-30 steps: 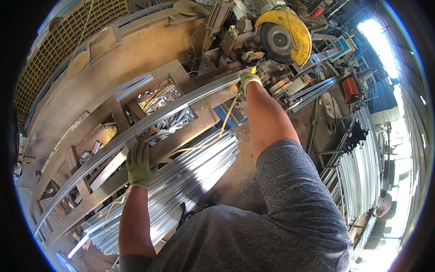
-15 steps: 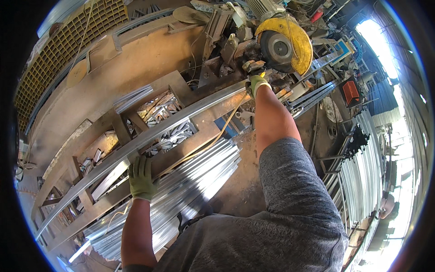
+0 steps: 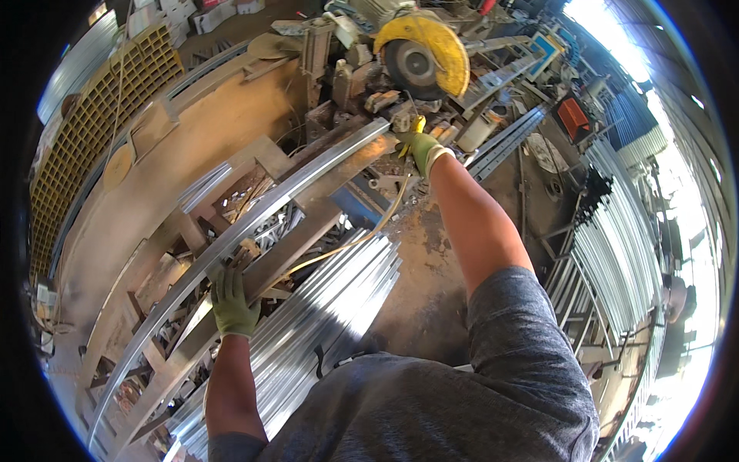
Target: The person picks up several metal rods from a pile, places them on a cutting machine, and uses a handheld tool to cut them. The person then stacks the cut pieces and continues the process with additional rods.
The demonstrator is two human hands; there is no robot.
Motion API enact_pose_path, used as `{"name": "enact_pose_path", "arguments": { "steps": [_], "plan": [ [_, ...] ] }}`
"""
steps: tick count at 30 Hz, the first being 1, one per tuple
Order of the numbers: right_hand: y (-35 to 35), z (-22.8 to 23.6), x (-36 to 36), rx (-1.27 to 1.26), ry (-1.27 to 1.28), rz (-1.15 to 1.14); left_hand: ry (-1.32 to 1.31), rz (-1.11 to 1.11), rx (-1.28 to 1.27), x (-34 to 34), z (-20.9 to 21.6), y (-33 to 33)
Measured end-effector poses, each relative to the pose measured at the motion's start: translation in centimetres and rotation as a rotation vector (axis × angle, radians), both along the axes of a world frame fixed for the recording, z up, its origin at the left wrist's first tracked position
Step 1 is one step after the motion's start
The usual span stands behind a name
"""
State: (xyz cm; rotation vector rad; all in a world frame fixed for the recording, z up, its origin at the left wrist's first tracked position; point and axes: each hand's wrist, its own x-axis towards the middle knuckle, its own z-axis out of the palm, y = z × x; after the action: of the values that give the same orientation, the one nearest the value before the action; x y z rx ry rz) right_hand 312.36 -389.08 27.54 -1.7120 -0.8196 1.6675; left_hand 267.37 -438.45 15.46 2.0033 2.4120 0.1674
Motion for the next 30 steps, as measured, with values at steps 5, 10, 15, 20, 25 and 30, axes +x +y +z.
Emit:
{"name": "enact_pose_path", "arguments": {
  "steps": [5,10,15,20,25,30],
  "plan": [
    [-11.0,3.0,8.7,0.165,-0.296,0.046,0.044,0.002,0.007,0.7,0.6,-0.6],
    [-22.2,0.7,19.1,0.203,-0.164,-0.044,0.063,-0.056,0.122,1.4,0.3,-1.0],
    [-29.8,-1.8,30.6,0.169,0.056,-0.337,0.027,-0.117,0.170,3.1,1.6,-1.8],
    [-29.8,-3.4,42.8,0.206,0.328,-0.640,0.019,-0.160,0.332,10.4,1.0,-4.6],
    [-22.9,-5.3,53.2,0.263,0.455,-0.631,-0.327,-0.016,0.182,26.2,-4.3,-6.2],
    [-13.6,-4.0,61.0,0.204,0.319,-0.416,-0.509,0.395,-0.221,40.9,-4.8,-9.2]
  ]
}}
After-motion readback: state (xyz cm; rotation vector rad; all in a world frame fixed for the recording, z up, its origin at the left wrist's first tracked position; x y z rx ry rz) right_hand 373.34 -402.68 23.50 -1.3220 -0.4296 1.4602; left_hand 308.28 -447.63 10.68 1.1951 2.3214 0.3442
